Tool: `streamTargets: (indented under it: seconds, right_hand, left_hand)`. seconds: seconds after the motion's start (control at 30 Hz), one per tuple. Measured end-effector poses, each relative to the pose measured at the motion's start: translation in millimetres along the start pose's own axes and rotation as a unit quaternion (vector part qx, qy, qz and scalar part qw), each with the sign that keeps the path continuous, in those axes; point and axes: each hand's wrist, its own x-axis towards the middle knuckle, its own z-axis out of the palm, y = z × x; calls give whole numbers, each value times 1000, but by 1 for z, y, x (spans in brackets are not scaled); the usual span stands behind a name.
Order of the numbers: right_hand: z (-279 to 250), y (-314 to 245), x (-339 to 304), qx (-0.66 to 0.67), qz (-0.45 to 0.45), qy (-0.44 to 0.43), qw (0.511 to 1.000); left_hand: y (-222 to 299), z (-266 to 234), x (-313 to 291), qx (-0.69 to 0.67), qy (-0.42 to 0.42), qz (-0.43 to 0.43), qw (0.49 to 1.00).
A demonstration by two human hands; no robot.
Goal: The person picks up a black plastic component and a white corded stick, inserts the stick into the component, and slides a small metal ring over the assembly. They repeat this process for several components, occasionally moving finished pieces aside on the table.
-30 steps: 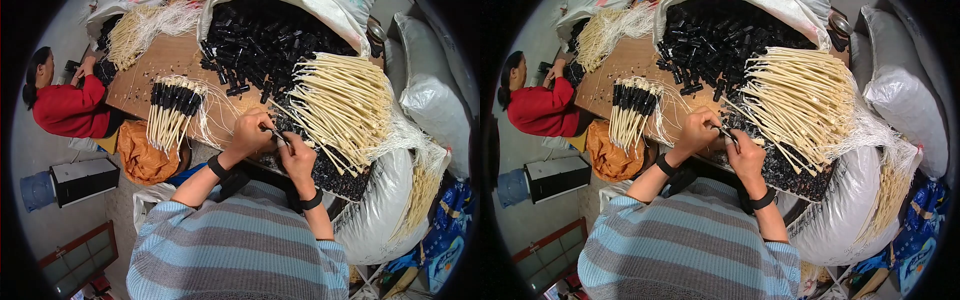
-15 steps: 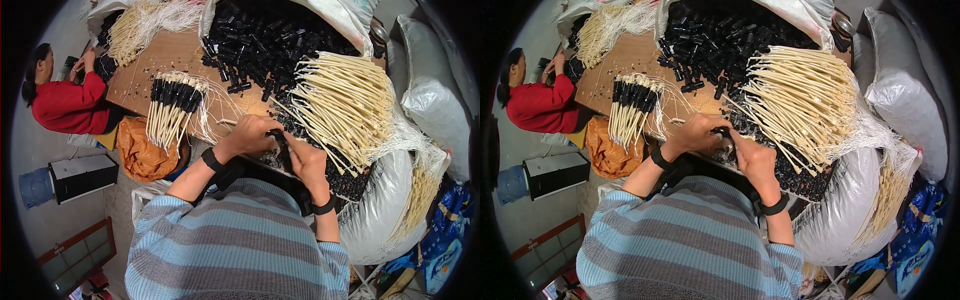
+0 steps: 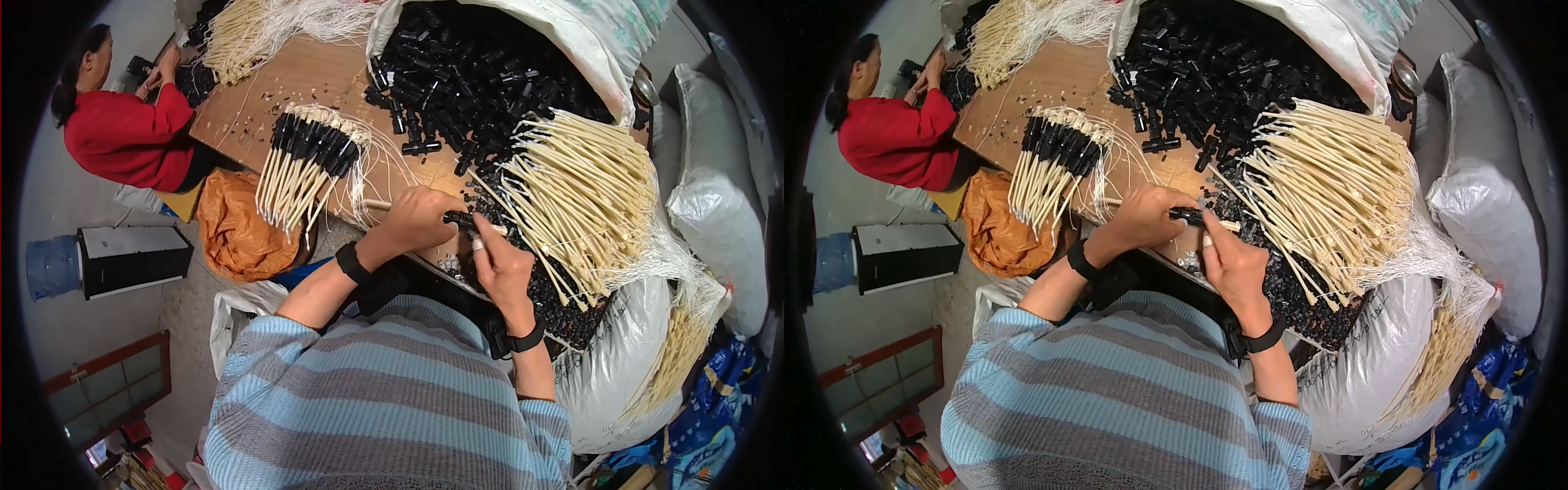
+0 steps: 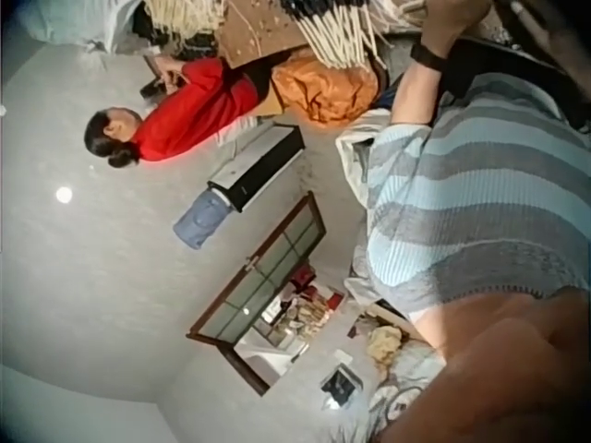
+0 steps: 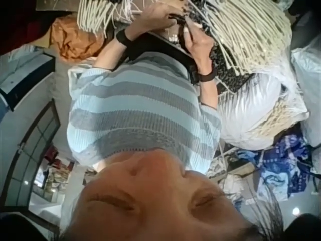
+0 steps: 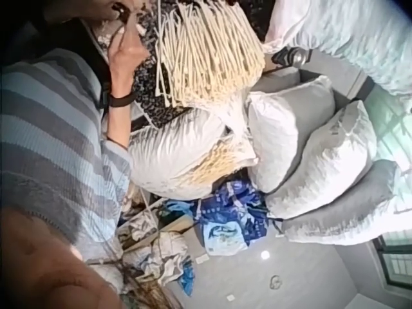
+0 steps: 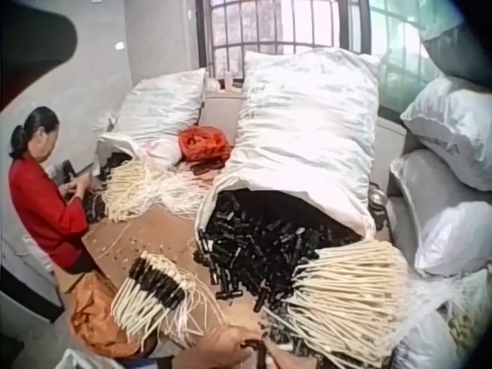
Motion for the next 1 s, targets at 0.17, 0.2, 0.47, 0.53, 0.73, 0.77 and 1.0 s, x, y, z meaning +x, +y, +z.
streamTargets:
  seconds: [0.17,0.2,0.47,0.53,0.73,0.77,1.0]
  right_hand:
    - [3,2,11,117,62,-49,990]
    - [2,3,16,151,243,-90,954]
    - [18,-18,39,222,179,30,958]
    - [10,-18,46,200,174,64,962]
    - [27,-4,27,35,60,-120,990]
    - [27,8,20,-4,66,-99,993]
    - [-20,42,9,-274,123,-27,953]
  left_hand:
    - [1,0,-9,111,101,143,978]
    - [15,-6,-12,172,117,196,958]
    - [-22,-48,-15,146,297,153,931]
    - [-51,-87,-20,196,357,114,906]
    - [-92,-118,-29,419,431,-73,796]
    - [-90,-111,-22,414,429,-67,800]
    - [-48,-34,34,133,203,78,967]
